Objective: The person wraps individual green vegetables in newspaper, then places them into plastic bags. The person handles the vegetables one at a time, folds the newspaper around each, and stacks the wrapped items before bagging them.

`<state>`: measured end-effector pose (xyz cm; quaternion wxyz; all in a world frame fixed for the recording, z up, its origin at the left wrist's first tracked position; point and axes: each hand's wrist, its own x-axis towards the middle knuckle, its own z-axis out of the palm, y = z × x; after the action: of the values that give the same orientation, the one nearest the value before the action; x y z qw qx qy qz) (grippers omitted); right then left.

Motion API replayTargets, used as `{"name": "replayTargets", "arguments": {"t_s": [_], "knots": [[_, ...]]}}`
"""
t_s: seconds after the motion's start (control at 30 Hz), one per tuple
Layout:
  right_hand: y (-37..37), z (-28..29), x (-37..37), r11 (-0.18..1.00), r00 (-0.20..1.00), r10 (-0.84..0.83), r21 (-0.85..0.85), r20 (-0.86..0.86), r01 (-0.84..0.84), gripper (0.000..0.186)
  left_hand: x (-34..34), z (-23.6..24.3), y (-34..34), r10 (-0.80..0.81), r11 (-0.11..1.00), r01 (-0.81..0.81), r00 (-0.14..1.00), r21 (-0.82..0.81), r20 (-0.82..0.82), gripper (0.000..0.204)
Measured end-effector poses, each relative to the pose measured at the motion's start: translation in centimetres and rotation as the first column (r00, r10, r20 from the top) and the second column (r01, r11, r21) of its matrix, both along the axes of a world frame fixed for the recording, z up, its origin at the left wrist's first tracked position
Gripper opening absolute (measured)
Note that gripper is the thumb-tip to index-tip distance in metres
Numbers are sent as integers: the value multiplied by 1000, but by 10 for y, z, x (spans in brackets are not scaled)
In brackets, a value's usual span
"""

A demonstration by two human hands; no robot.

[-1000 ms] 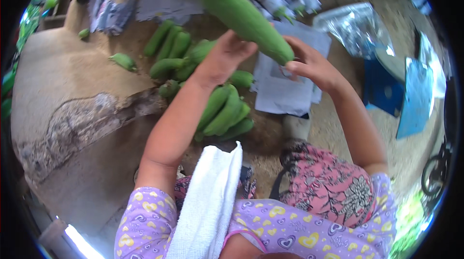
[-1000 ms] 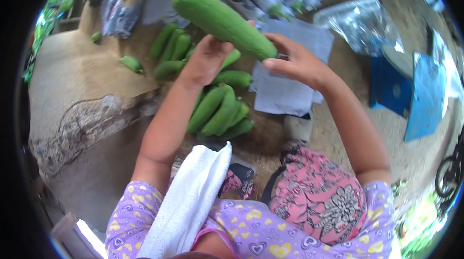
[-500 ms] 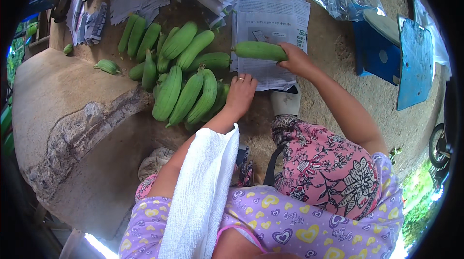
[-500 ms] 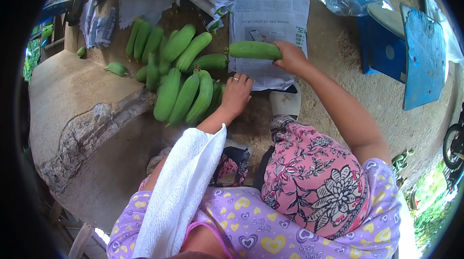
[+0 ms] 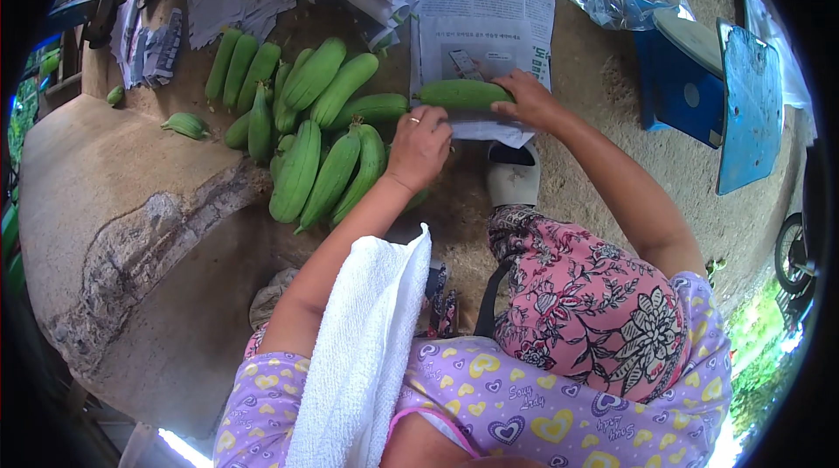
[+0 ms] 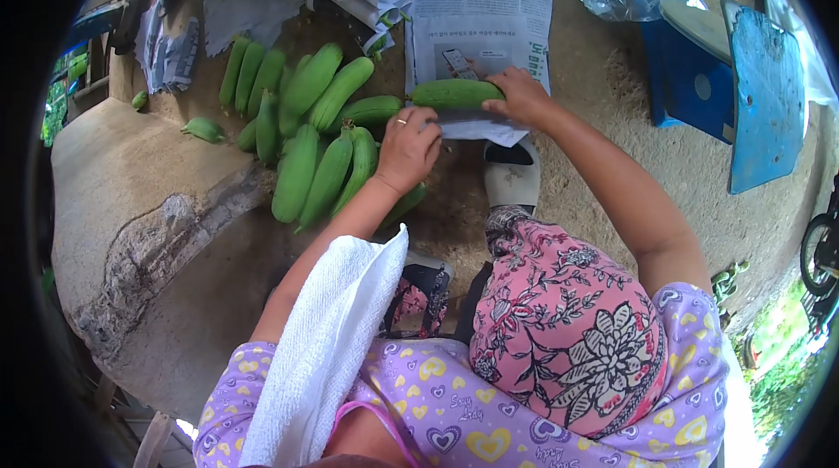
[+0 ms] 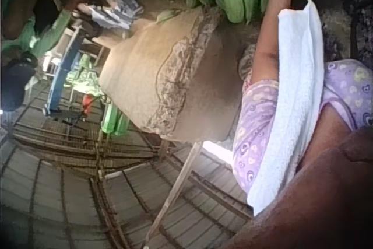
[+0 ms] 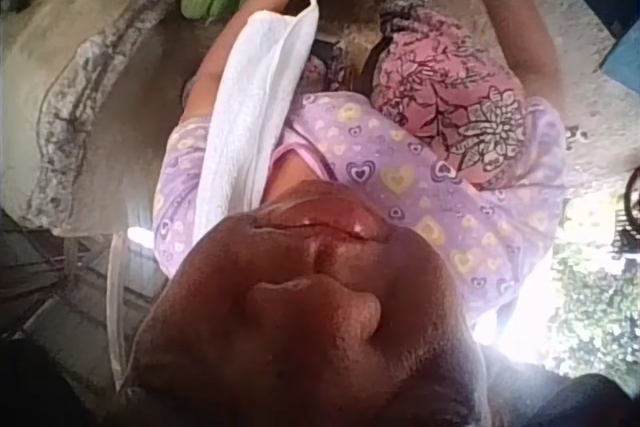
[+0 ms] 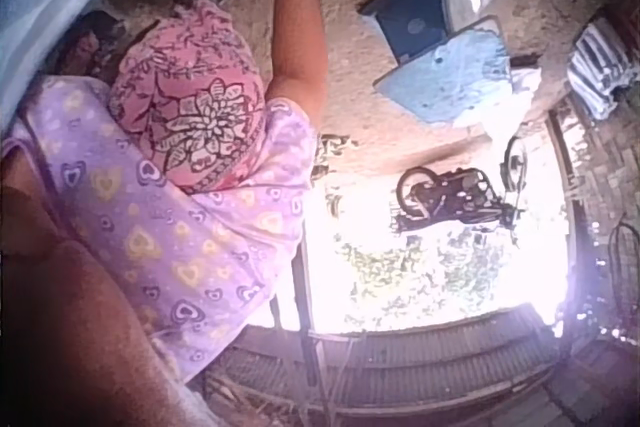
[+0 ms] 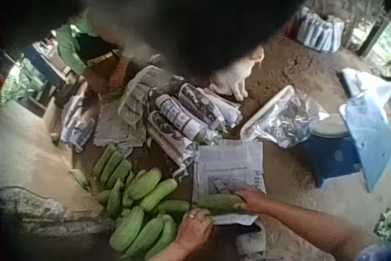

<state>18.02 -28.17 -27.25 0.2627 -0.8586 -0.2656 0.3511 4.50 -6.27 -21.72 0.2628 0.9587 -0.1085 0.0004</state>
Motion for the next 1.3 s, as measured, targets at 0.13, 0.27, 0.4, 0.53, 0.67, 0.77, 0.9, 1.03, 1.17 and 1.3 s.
{"name": "replayTargets", "arguments": {"t_s": [0.13, 0.27, 0.4, 0.53, 0.67, 0.77, 0.9, 1.03, 1.17, 1.3], "knots": [[-21, -22, 15, 925, 948, -215, 262, -236, 275, 31, 24, -2, 9, 20, 994, -17, 999, -111, 26, 8], [-4, 28, 21, 761, 875, -484, 484, -20, 432, 21, 42, -24, 22, 43, 978, -76, 985, -195, -168, 10], [15, 66, -11, 897, 962, -114, 442, 248, -7, 12, 60, -41, 31, 8, 957, -65, 980, -283, -199, 13], [29, 39, -36, 928, 887, 1, 329, 461, -172, 28, 68, -44, 30, 83, 933, -175, 955, -313, -286, 14], [33, 6, -31, 927, 818, -22, 317, 575, -199, 37, 67, -41, 25, 235, 918, -283, 952, -277, -194, 17], [33, -5, -22, 927, 794, -30, 315, 607, -205, 39, 57, -29, 15, 408, 882, -411, 911, -228, -64, 19], [32, -7, -6, 941, 828, 23, 267, 560, -207, 42, 26, -22, 1, 412, 623, -746, 569, -236, -711, 21], [41, -5, 7, 944, 929, 28, 295, 370, -145, 45, 13, -24, -21, 88, 45, -944, 329, -326, -940, 24], [45, -2, -6, 920, 990, -144, 368, 5, 132, 48, 29, -45, -38, 72, -295, -836, 463, -462, -884, 22], [41, 3, -8, 860, 872, -213, 339, -441, 382, 49, 29, -53, -33, 60, -315, -726, 627, -611, -776, 20]]}}
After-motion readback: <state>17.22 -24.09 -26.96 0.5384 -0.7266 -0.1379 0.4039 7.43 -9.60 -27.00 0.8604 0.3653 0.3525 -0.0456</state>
